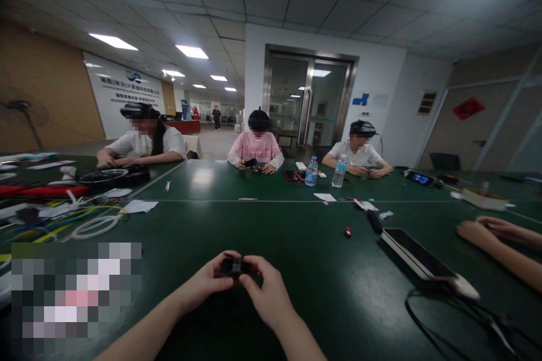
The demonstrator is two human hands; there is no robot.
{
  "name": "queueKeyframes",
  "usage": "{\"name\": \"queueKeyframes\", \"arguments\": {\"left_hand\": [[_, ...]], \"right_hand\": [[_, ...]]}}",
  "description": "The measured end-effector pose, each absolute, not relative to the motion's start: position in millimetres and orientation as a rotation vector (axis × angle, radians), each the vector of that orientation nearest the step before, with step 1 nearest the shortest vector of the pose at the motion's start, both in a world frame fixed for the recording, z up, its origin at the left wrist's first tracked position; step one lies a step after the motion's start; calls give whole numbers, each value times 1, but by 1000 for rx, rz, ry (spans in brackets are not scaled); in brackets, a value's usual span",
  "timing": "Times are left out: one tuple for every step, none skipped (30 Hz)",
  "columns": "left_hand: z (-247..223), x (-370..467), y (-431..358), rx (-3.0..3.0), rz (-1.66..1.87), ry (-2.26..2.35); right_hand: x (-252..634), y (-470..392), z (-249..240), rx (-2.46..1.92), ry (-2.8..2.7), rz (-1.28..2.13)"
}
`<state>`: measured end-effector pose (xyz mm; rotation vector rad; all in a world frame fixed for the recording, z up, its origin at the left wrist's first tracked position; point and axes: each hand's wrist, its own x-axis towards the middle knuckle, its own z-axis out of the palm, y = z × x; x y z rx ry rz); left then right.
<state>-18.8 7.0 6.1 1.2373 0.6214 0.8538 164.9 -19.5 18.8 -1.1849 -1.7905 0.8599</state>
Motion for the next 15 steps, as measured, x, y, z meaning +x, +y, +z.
{"name": "queueKeyframes", "arguments": {"left_hand": [[6, -19, 7, 1238, 859, 621], [5, -19, 8, 1241, 861, 623], [5, -19, 8, 1247, 860, 630], [4, -19, 8, 1254, 858, 640], [4, -19, 8, 1260, 853, 650], [4, -19, 8, 1266, 851, 660], [4, -19, 8, 1270, 854, 666], [4, -19, 7, 1273, 860, 670], [5, -19, 7, 1274, 865, 674], [5, -19, 7, 1274, 868, 676], [5, -19, 7, 1272, 867, 679], [5, -19, 7, 1271, 865, 681], [5, -19, 7, 1268, 861, 684], [5, -19, 7, 1265, 855, 685], [5, -19, 7, 1261, 852, 682]], "right_hand": [[165, -19, 18, -1182, -1790, 858], [165, -19, 18, -1181, -1791, 859], [165, -19, 18, -1182, -1793, 860], [164, -20, 19, -1183, -1794, 861], [164, -20, 20, -1184, -1795, 862], [164, -21, 21, -1184, -1797, 864], [163, -21, 22, -1182, -1798, 864], [163, -22, 22, -1180, -1799, 865], [163, -22, 23, -1178, -1801, 868], [163, -22, 23, -1177, -1801, 866], [164, -22, 23, -1180, -1800, 863], [164, -22, 22, -1185, -1801, 859], [164, -22, 22, -1192, -1801, 853], [164, -22, 21, -1199, -1804, 850], [165, -22, 21, -1205, -1807, 848]]}}
